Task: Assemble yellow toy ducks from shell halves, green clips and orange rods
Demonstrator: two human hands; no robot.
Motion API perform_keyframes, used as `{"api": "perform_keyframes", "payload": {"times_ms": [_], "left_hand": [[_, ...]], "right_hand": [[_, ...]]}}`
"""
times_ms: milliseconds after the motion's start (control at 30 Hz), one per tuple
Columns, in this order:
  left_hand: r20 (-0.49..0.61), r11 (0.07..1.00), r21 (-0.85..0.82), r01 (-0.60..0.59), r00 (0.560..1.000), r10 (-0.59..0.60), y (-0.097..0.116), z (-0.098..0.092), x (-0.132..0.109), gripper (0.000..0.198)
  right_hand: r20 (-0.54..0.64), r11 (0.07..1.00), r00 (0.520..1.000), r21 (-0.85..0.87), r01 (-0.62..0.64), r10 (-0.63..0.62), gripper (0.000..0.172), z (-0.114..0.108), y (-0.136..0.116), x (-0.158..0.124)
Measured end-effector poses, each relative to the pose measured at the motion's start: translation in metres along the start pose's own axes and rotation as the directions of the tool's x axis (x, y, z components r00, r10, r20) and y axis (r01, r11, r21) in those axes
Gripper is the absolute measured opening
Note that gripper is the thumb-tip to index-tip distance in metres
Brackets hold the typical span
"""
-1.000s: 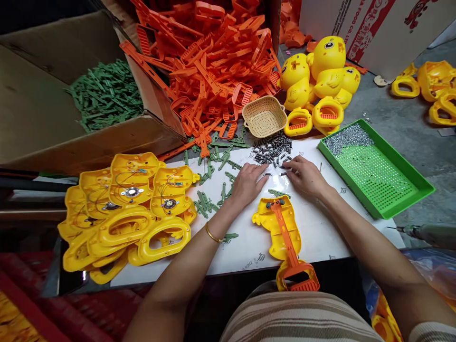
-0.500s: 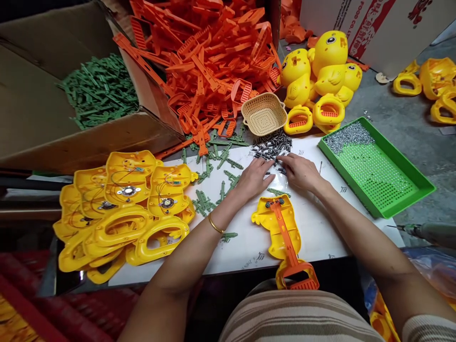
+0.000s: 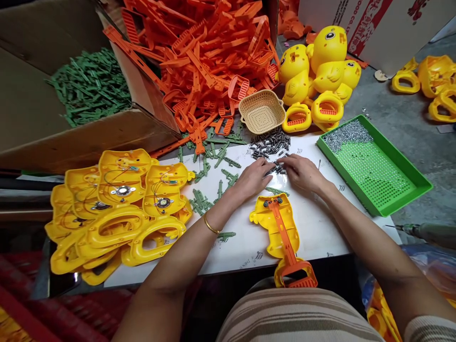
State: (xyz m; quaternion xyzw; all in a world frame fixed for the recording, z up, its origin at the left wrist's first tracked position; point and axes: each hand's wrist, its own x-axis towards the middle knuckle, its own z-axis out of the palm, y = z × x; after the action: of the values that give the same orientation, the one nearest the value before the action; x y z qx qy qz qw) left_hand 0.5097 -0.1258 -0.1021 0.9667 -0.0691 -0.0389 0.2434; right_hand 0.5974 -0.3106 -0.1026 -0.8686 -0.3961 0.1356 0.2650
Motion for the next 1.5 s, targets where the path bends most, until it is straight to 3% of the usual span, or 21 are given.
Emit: {"api": "perform_keyframes", "payload": {"times_ms": [467,933,1267,1400,1500], "left_hand": [[0.008,0.99,-0.121,0.07,0.998,-0.069,-0.002,-0.007,-0.004,0.043],[0.032,0.984,-0.162,0.069,0.997,-0.064,0.004,-0.007,0.01,0.058],[0.063,0.996,-0.085,-0.001,0.998,0.007,0.007,-0.009,0.017,0.045],[0.072,0.997,-0.078,-0.015,0.997,0.021,0.008,-0.008,0.012,0.043],[0.076,0.996,-0.086,-0.022,0.997,0.029,0.008,-0.007,0.008,0.043]], "right_hand": [[-0.03,0.998,1.0,0.057,-0.006,0.007,0.039,-0.005,0.003,0.001],[-0.049,1.0,0.999,0.024,-0.009,0.01,0.04,-0.001,0.005,0.007],[-0.081,0.999,0.997,0.05,0.003,0.001,0.035,-0.002,0.006,0.004],[-0.159,0.998,0.986,0.03,-0.05,0.054,0.042,-0.006,0.007,0.008],[-0.133,0.997,0.989,-0.016,-0.073,0.07,0.045,-0.009,0.005,0.015]]}}
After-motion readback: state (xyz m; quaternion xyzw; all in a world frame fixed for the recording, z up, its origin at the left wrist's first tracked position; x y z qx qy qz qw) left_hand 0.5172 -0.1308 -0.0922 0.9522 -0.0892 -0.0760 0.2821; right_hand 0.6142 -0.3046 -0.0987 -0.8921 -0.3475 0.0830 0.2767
